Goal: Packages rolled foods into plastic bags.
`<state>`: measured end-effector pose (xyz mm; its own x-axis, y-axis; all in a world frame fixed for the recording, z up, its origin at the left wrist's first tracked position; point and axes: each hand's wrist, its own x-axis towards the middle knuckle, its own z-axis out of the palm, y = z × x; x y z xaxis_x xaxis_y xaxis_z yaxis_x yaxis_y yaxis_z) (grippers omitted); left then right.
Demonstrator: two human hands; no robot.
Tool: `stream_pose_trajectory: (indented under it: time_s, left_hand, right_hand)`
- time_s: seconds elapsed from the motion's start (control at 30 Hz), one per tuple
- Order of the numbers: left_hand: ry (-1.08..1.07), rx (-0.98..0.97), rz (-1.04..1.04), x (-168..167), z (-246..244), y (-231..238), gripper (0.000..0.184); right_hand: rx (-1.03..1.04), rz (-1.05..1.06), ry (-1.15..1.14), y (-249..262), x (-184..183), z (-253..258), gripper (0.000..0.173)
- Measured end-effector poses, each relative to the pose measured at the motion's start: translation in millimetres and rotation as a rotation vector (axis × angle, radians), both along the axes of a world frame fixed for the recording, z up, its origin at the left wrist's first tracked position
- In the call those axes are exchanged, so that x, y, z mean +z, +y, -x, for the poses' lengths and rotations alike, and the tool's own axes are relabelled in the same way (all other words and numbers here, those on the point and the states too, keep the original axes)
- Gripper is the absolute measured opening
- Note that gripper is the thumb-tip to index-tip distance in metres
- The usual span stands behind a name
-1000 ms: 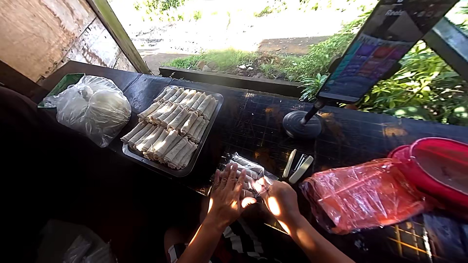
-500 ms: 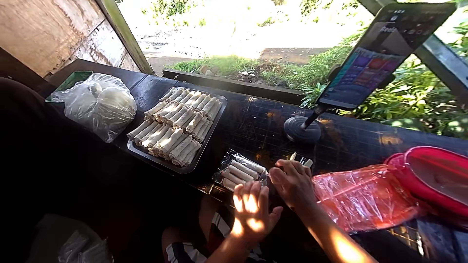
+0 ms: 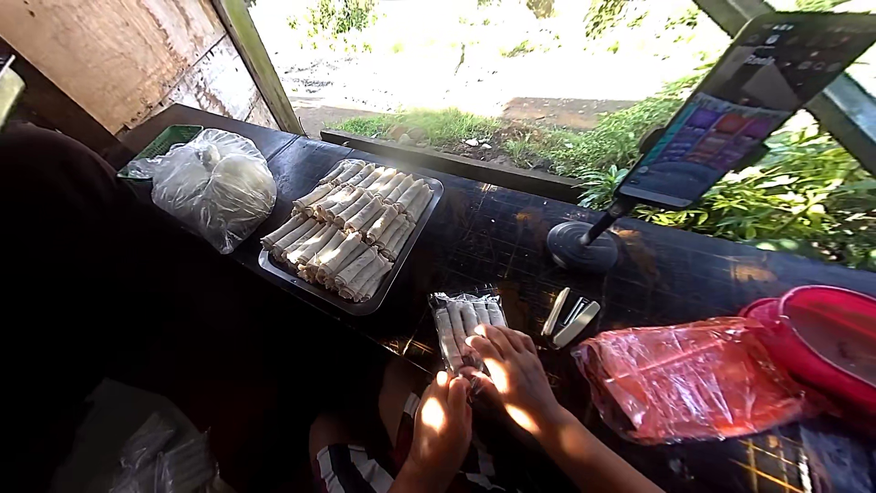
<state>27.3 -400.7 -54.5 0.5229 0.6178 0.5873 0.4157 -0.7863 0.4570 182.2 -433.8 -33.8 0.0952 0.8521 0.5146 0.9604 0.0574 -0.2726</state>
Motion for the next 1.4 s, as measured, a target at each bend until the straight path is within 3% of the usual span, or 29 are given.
stream_pose_trajectory:
  time_s: [0.13, 0.23, 0.37, 0.5, 0.63, 0.83, 1.03, 1.17, 1.27, 1.4]
  left_hand:
    - [0.008, -0.006, -0.006, 2, -2, 2, 0.013]
    - [-0.002, -0.018, -0.004, 1, -4, 2, 0.012]
    - [-0.001, 0.0, -0.027, 5, -1, 7, 0.02]
    - [0.143, 0.014, -0.086, 16, -18, 17, 0.033]
    - [0.244, -0.039, -0.022, 23, -48, 38, 0.013]
    - [0.197, -0.071, -0.035, 17, -58, 52, 0.01]
    - [0.178, -0.102, -0.204, 9, -58, 49, 0.039]
    - [0.202, -0.054, -0.216, 10, -73, 48, 0.026]
    - [0.264, -0.015, -0.2, 18, -82, 48, 0.026]
    - [0.351, 0.04, -0.139, 31, -64, 39, 0.023]
  right_hand:
    - [-0.047, -0.049, 0.002, 22, -2, 8, 0.017]
    - [-0.064, -0.028, 0.033, 27, 0, 11, 0.016]
    - [-0.074, 0.031, 0.032, -1, 6, 1, 0.023]
    - [-0.17, -0.055, 0.033, -32, -5, -1, 0.019]
    - [-0.151, -0.101, 0.092, -40, -16, -2, 0.017]
    - [-0.141, -0.095, 0.175, -37, -18, -6, 0.022]
    - [-0.109, -0.198, 0.259, -41, -23, -11, 0.015]
    - [-0.092, -0.213, 0.28, -41, -25, -12, 0.01]
    - [-0.111, -0.202, 0.285, -38, -23, -13, 0.01]
    - [-0.167, -0.176, 0.222, -38, -22, -13, 0.015]
